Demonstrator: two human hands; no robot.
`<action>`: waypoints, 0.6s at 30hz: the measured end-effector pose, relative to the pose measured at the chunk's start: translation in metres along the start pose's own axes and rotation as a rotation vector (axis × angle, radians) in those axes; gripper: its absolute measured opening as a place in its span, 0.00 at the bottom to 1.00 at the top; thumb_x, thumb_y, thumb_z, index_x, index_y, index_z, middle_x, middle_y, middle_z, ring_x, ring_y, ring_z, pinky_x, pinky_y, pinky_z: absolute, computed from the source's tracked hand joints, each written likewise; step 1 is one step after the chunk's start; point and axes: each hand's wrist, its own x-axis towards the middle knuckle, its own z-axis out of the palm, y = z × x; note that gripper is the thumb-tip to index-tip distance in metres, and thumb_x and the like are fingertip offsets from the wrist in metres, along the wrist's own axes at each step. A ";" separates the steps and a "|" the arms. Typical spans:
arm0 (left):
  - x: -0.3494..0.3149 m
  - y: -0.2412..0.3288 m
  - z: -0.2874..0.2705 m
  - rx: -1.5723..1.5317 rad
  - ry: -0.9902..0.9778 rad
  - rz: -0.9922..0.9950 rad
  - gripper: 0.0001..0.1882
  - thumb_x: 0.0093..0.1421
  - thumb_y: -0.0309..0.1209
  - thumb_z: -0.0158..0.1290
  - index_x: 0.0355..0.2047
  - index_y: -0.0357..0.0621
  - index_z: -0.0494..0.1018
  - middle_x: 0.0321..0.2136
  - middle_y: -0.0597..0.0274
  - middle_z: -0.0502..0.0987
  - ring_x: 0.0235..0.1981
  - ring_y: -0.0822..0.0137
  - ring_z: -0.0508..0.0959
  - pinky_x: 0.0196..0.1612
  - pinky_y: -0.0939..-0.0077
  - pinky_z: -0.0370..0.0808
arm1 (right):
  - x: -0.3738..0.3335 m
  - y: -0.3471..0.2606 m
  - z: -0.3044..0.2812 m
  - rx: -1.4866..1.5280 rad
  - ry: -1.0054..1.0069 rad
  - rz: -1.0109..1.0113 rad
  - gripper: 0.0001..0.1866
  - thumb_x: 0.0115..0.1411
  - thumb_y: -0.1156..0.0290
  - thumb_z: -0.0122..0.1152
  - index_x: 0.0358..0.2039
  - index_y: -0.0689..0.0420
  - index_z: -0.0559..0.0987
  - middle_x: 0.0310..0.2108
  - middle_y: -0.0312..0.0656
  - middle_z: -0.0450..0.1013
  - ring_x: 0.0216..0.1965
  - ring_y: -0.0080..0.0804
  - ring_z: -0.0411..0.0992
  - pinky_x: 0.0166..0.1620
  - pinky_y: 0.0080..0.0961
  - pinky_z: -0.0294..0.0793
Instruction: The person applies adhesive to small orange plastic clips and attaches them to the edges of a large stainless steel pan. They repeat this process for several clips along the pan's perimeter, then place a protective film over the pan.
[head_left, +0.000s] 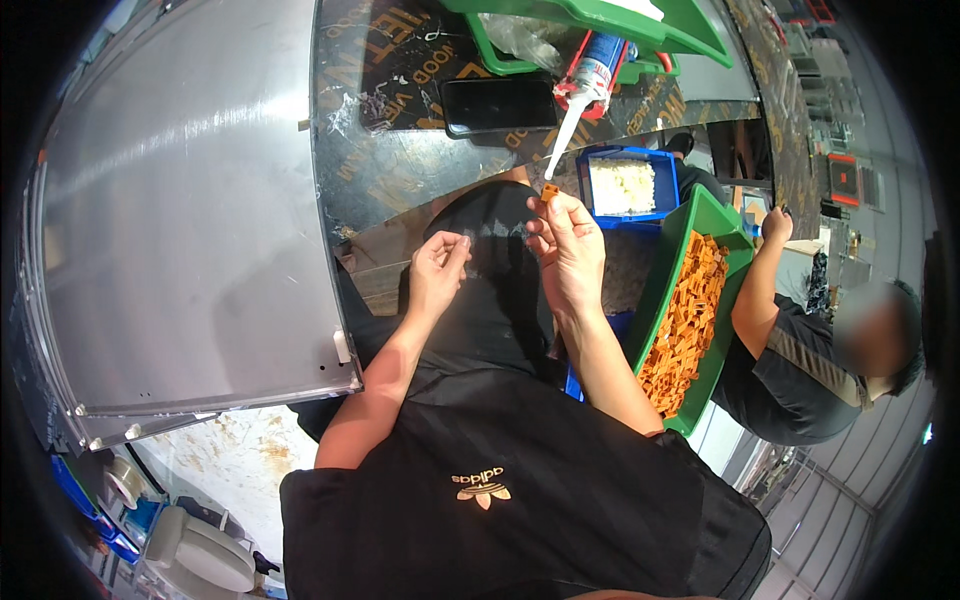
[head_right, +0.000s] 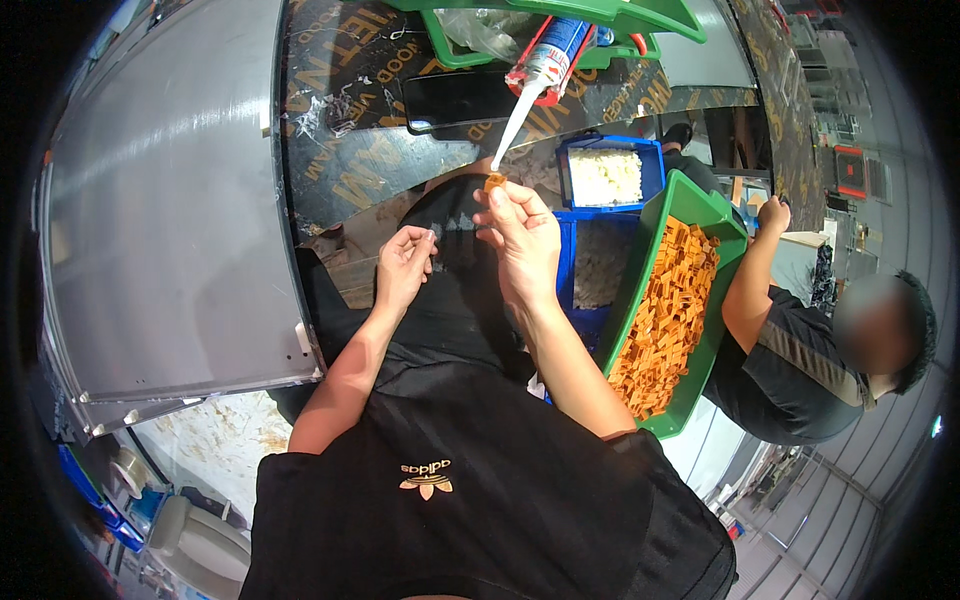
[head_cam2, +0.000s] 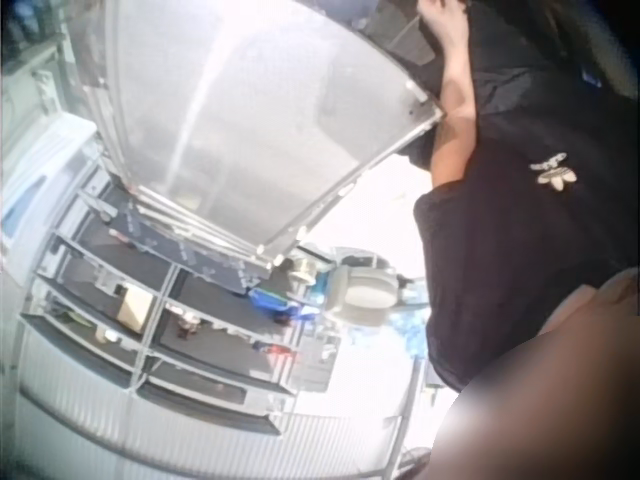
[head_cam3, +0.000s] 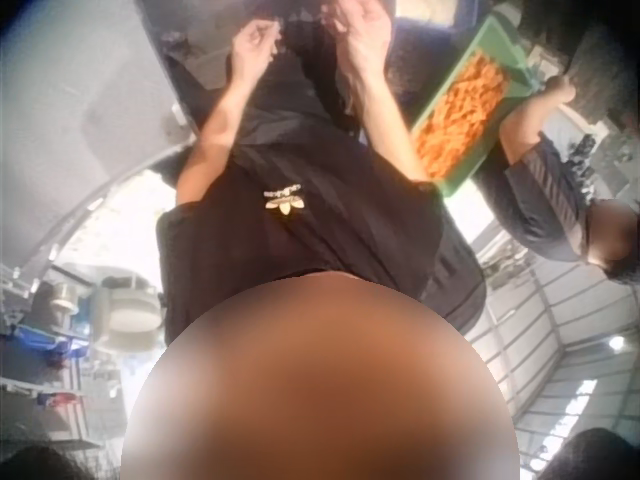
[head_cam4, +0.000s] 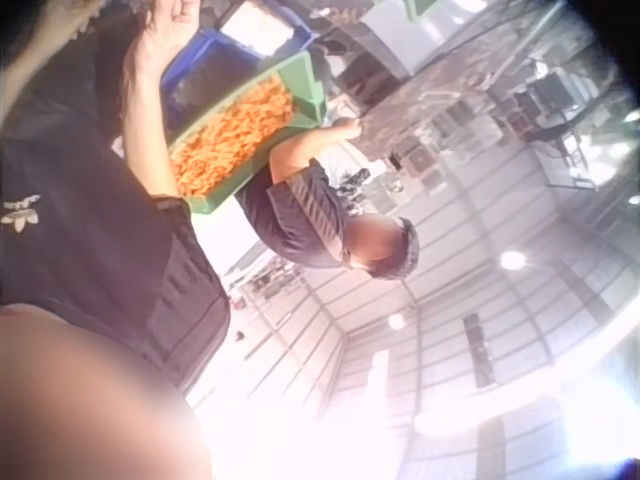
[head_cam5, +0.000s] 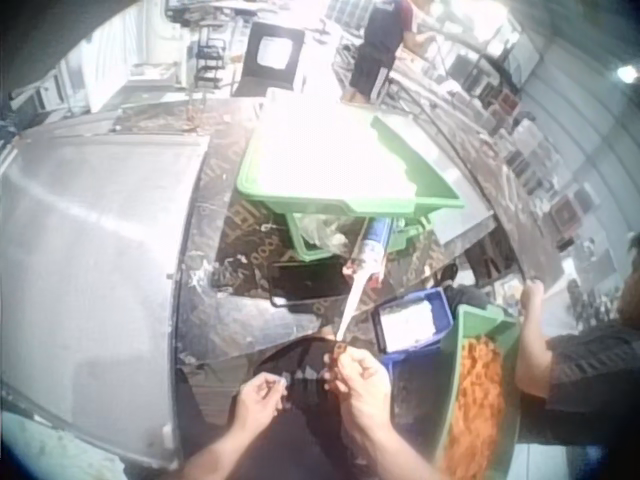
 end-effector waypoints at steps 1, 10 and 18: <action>0.000 0.000 0.000 -0.004 -0.003 0.007 0.10 0.72 0.35 0.55 0.39 0.40 0.76 0.27 0.69 0.77 0.20 0.83 0.71 0.20 0.87 0.65 | 0.000 0.000 0.000 0.003 -0.006 -0.003 0.10 0.69 0.62 0.66 0.44 0.53 0.79 0.44 0.41 0.81 0.35 0.21 0.78 0.38 0.18 0.78; 0.002 0.000 -0.001 -0.007 0.015 -0.014 0.11 0.72 0.36 0.55 0.39 0.40 0.76 0.26 0.68 0.77 0.19 0.83 0.71 0.20 0.87 0.65 | 0.001 -0.004 0.004 -0.017 -0.005 -0.019 0.11 0.68 0.62 0.66 0.45 0.55 0.80 0.42 0.41 0.81 0.34 0.20 0.78 0.40 0.18 0.78; 0.002 0.000 -0.001 -0.007 0.015 -0.017 0.10 0.72 0.35 0.55 0.38 0.42 0.75 0.26 0.69 0.76 0.19 0.84 0.70 0.19 0.88 0.63 | 0.002 -0.006 0.006 -0.025 0.007 -0.021 0.13 0.68 0.65 0.67 0.48 0.57 0.80 0.41 0.40 0.82 0.34 0.19 0.77 0.40 0.17 0.78</action>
